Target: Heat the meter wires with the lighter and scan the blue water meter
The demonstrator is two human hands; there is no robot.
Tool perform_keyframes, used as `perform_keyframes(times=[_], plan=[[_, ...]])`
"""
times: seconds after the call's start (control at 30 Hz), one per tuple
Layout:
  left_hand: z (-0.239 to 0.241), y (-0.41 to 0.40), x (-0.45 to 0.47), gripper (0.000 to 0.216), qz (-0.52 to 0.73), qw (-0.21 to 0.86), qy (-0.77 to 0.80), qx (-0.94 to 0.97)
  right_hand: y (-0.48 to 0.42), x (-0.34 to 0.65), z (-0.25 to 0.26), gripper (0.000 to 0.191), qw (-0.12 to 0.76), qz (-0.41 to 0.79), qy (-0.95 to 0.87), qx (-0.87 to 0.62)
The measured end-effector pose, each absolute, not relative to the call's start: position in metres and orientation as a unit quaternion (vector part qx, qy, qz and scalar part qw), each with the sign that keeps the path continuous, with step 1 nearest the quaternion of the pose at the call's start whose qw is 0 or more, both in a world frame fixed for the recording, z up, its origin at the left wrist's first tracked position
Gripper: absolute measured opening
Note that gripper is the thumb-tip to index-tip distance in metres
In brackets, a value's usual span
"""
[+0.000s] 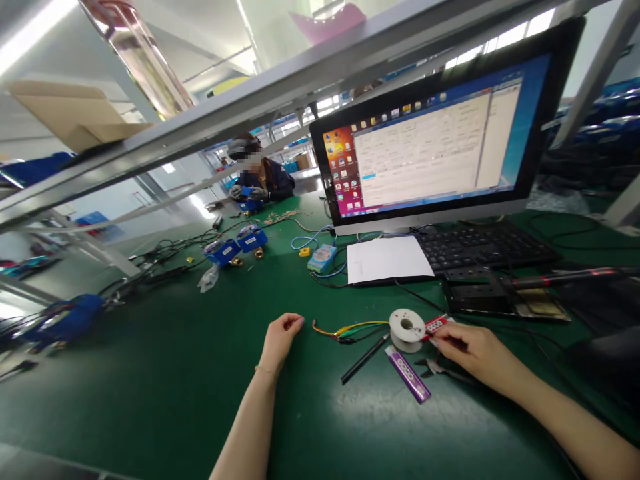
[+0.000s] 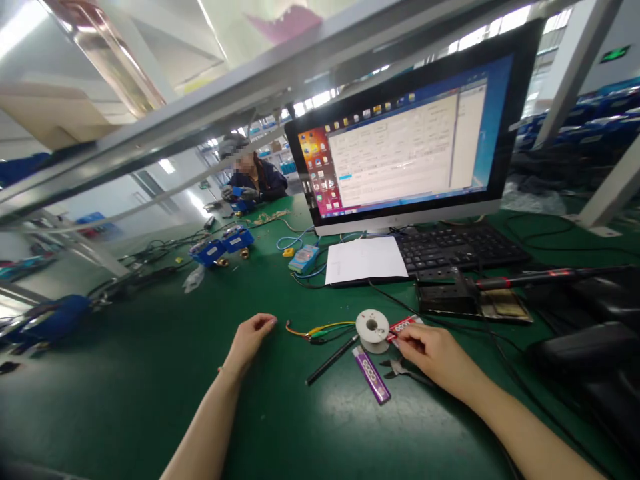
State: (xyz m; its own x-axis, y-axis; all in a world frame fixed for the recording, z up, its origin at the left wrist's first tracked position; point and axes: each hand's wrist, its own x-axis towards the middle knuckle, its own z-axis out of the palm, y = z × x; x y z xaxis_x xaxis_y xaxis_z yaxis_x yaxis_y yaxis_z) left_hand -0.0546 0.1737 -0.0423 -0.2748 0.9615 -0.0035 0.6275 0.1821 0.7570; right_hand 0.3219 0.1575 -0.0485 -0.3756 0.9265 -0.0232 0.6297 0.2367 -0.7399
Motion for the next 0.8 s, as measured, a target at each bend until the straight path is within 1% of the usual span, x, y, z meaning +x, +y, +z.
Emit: perform_keyframes(times=[0.1, 0.2, 0.3, 0.4, 0.5, 0.57, 0.7, 0.8], plan=[[-0.042, 0.181, -0.047, 0.043, 0.243, 0.306, 0.747, 0.538, 0.156, 0.321, -0.047, 0.033, 0.222, 0.329, -0.767, -0.504], [-0.047, 0.187, -0.037, 0.045, 0.221, 0.304, 0.771, 0.514, 0.154, 0.321, -0.047, 0.03, 0.231, 0.314, -0.774, -0.499], [-0.05, 0.188, -0.026, 0.037, 0.267, 0.298, 0.765, 0.504, 0.154, 0.322, -0.049, 0.029, 0.232, 0.302, -0.78, -0.496], [-0.048, 0.183, -0.012, 0.025, 0.363, 0.32, 0.712, 0.509, 0.155, 0.324, -0.049, 0.03, 0.243, 0.288, -0.782, -0.497], [-0.041, 0.173, 0.006, 0.025, 0.454, 0.363, 0.636, 0.508, 0.155, 0.325, -0.044, 0.027, 0.281, 0.26, -0.78, -0.494], [-0.035, 0.165, 0.018, 0.024, 0.488, 0.394, 0.59, 0.509, 0.153, 0.324, -0.037, 0.022, 0.32, 0.216, -0.788, -0.48], [-0.026, 0.149, 0.041, 0.019, 0.489, 0.458, 0.528, 0.522, 0.144, 0.312, -0.023, 0.013, 0.395, 0.104, -0.808, -0.424], [-0.023, 0.139, 0.053, 0.01, 0.451, 0.474, 0.504, 0.564, 0.137, 0.298, -0.018, 0.012, 0.409, 0.067, -0.827, -0.38]])
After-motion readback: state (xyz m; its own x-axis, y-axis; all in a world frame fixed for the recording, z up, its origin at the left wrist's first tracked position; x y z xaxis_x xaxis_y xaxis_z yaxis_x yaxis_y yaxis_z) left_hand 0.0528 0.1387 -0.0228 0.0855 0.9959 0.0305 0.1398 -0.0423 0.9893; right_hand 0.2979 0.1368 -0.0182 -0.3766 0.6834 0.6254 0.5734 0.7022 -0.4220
